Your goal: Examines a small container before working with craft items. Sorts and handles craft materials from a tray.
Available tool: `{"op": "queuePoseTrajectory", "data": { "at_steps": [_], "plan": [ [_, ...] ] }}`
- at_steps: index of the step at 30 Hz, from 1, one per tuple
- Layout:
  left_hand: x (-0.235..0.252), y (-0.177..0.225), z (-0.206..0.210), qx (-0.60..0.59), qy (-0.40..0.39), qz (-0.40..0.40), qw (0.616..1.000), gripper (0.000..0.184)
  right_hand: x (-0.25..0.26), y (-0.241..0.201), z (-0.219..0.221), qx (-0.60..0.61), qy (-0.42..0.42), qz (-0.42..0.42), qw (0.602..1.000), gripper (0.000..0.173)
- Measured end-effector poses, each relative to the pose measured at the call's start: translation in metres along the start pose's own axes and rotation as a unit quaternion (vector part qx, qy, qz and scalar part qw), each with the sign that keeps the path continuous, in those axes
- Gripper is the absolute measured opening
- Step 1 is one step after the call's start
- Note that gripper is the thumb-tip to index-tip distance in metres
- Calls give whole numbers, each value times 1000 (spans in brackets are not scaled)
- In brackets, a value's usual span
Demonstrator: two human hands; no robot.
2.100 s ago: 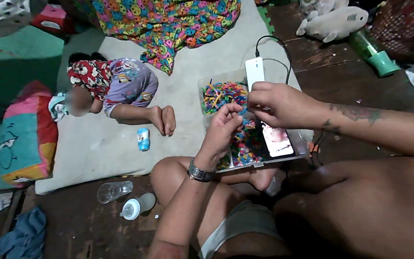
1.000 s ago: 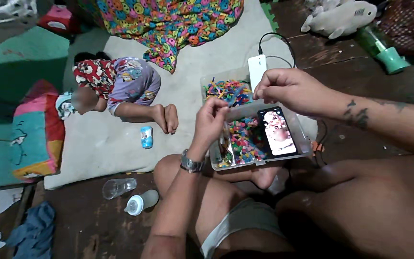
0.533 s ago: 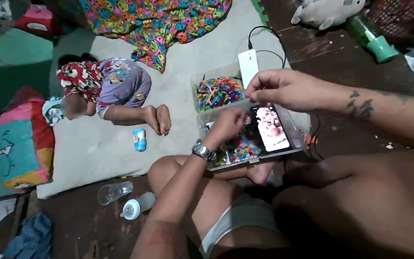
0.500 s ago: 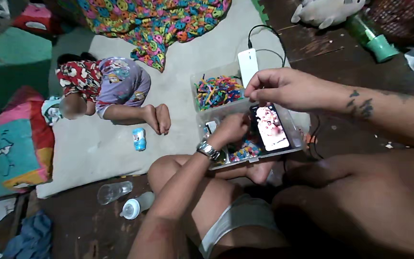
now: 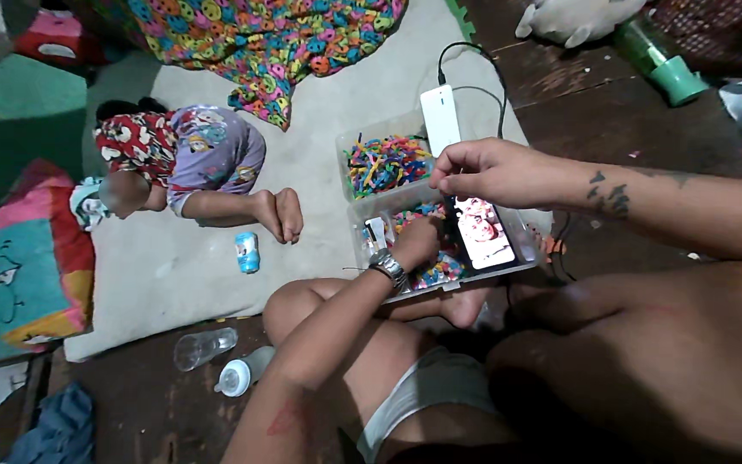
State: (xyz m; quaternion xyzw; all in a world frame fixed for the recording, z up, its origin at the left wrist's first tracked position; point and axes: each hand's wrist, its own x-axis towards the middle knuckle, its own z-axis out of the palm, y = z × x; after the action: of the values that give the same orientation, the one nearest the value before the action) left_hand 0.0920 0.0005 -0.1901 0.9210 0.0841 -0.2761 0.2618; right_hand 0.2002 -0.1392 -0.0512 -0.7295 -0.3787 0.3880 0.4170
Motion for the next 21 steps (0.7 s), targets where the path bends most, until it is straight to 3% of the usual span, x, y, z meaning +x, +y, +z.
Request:
{"op": "queuePoseTrajectory", "data": {
  "at_steps": [4, 7, 9, 11, 14, 17, 21],
  "plan": [
    [-33, -7, -22, -227, 74, 8, 971, 17, 10, 36, 14, -42, -21, 51, 998, 17],
    [-60, -11, -24, -480, 121, 8, 869, 12, 11, 40, 23, -54, -75, 113, 989, 21],
    [-75, -5, -24, -579, 148, 10, 802, 10, 11, 33, 28, -42, -102, 122, 986, 21],
    [-84, -1, -22, -618, 172, 22, 767, 10, 10, 21, 30, -15, -128, 121, 984, 20],
    [-90, 4, -19, -632, 206, 38, 746, 12, 10, 13, 33, 12, -132, 95, 987, 18],
    [-92, 10, -18, -632, 237, 51, 736, 14, 12, 18, 35, 25, -103, 69, 992, 19],
    [-91, 19, -12, -678, 264, 75, 682, 19, 15, 24, 37, 77, -63, 19, 995, 17]
  ]
}}
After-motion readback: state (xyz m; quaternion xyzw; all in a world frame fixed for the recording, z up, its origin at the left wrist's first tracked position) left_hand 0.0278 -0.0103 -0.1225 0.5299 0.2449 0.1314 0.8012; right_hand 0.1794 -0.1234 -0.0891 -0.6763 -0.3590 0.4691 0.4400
